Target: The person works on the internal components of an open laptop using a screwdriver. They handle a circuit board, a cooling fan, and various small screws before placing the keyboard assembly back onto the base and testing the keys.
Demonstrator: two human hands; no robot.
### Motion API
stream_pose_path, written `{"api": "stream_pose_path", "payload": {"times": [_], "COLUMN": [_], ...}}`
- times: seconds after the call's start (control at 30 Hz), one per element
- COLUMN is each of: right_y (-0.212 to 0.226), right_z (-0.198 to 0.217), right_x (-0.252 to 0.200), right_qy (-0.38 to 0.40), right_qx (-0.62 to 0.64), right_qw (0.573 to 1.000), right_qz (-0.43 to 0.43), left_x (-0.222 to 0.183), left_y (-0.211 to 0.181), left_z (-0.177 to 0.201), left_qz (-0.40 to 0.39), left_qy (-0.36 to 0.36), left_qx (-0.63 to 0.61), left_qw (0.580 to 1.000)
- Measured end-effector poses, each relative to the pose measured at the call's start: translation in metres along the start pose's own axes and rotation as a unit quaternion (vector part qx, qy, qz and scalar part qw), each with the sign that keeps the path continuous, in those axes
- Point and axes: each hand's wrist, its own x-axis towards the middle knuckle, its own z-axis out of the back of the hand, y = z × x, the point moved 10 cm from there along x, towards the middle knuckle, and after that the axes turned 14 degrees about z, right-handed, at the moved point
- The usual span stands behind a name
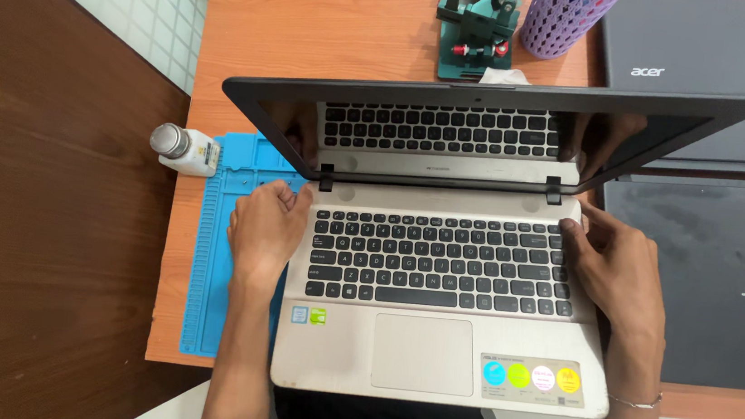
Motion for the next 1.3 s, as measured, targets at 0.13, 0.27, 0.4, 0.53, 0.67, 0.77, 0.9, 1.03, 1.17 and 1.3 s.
{"api": "stream_pose_path", "payload": {"times": [0.13,0.27,0.4,0.53,0.67,0.77,0.9,1.03,1.17,1.3], "right_y": [-0.001,-0.003,-0.002,-0.001,0.001,0.002,0.009,0.009,0.017,0.024], "right_z": [-0.001,-0.003,-0.004,-0.005,-0.004,-0.003,-0.001,0.0,0.009,0.011], "right_x": [0.001,-0.001,0.0,-0.002,-0.002,-0.005,-0.003,-0.002,-0.001,0.007], "right_qy": [0.003,0.007,0.007,0.009,0.012,0.01,0.008,0.016,-0.011,-0.044], "right_qx": [-0.015,-0.02,-0.018,-0.013,-0.028,-0.018,-0.024,-0.057,-0.069,-0.093], "right_qw": [1.0,1.0,1.0,1.0,0.999,1.0,0.999,0.998,0.996,0.988], "right_qz": [0.009,-0.002,0.009,0.023,0.034,0.023,0.03,0.009,0.051,0.114], "left_x": [0.001,0.002,0.001,0.001,0.002,0.0,-0.003,-0.004,-0.005,-0.006], "left_y": [-0.001,0.001,0.003,0.001,-0.001,-0.001,-0.004,-0.001,-0.006,-0.005], "left_z": [0.0,-0.004,-0.006,-0.005,-0.004,-0.002,-0.001,-0.005,-0.006,-0.009], "left_qz": [-0.012,-0.004,-0.006,-0.028,-0.023,-0.015,-0.006,0.021,0.003,0.01], "left_qy": [-0.001,0.017,0.021,-0.001,0.009,0.019,0.024,0.038,0.025,0.036], "left_qx": [-0.002,-0.005,-0.013,-0.015,-0.01,-0.001,0.014,0.04,0.017,0.013], "left_qw": [1.0,1.0,1.0,0.999,1.0,1.0,1.0,0.998,1.0,0.999]}}
